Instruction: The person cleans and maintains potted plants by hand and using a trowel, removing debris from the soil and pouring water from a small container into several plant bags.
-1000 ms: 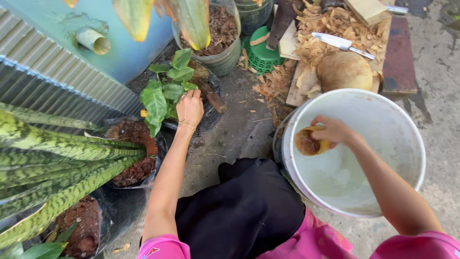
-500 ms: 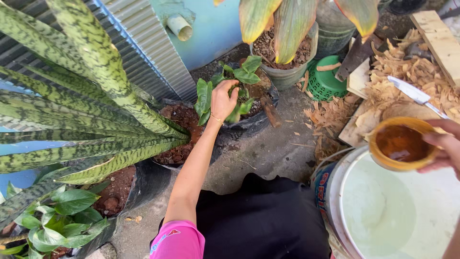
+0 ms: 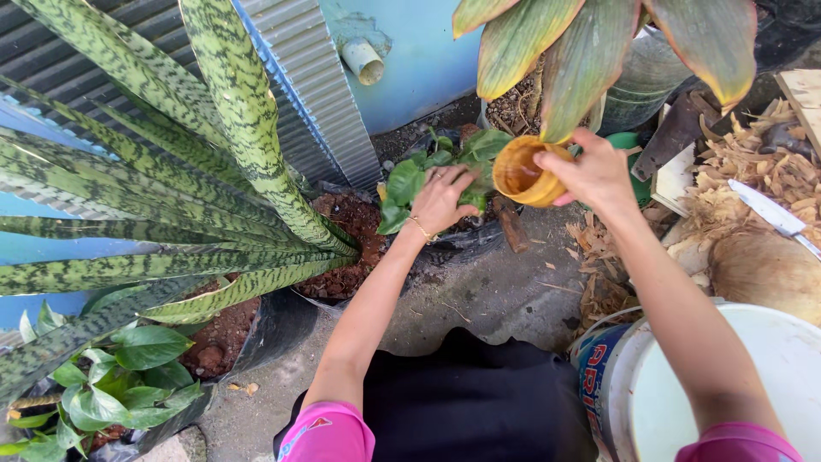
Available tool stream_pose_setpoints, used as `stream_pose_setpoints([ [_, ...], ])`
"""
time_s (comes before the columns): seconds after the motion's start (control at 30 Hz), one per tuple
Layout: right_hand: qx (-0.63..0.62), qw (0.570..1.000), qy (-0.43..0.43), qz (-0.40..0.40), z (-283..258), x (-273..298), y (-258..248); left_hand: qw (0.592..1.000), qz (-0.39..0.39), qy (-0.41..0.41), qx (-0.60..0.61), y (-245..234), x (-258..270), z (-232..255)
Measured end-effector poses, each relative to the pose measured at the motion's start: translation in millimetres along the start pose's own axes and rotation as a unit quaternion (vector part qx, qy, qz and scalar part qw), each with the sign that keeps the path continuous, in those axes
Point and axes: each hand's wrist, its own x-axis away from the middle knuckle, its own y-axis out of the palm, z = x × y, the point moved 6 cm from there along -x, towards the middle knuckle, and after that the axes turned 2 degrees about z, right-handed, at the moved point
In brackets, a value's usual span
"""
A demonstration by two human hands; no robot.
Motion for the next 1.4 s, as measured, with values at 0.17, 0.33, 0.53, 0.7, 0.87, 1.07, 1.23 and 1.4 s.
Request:
stream_pose_setpoints([
  [0.17,-0.087,0.996,0.003,0.036,0,-22,15,0.987,-0.030,-0.142,0.071,53,19,-58],
  [0.33,-0.016,0.998,-0.034,0.050,3,-32,12,0.973,0.105,-0.189,0.077,20,21,-83],
  [0.53,0.111,0.976,-0.148,0.114,-1,-51,18,0.957,0.205,-0.199,0.051,-53,-6,-83],
  [0.7,0.055,0.955,-0.263,0.129,-12,-68,49,0.932,0.117,-0.279,-0.198,-64,-13,-112],
  [0.87,0.110,0.957,-0.260,0.072,-42,-80,86,0.831,-0.316,-0.448,0.096,52,30,-145],
  [1.07,0.113,0.985,-0.127,-0.020,-51,-71,91,0.840,-0.413,-0.346,-0.064,100,29,-175],
  [1.23,0.049,0.944,-0.312,0.099,-42,-84,81,0.839,-0.217,-0.490,0.094,62,20,-186],
  [1.4,0.067,0.949,-0.293,0.092,-36,-73,57,0.878,-0.052,-0.471,0.073,12,7,-176],
])
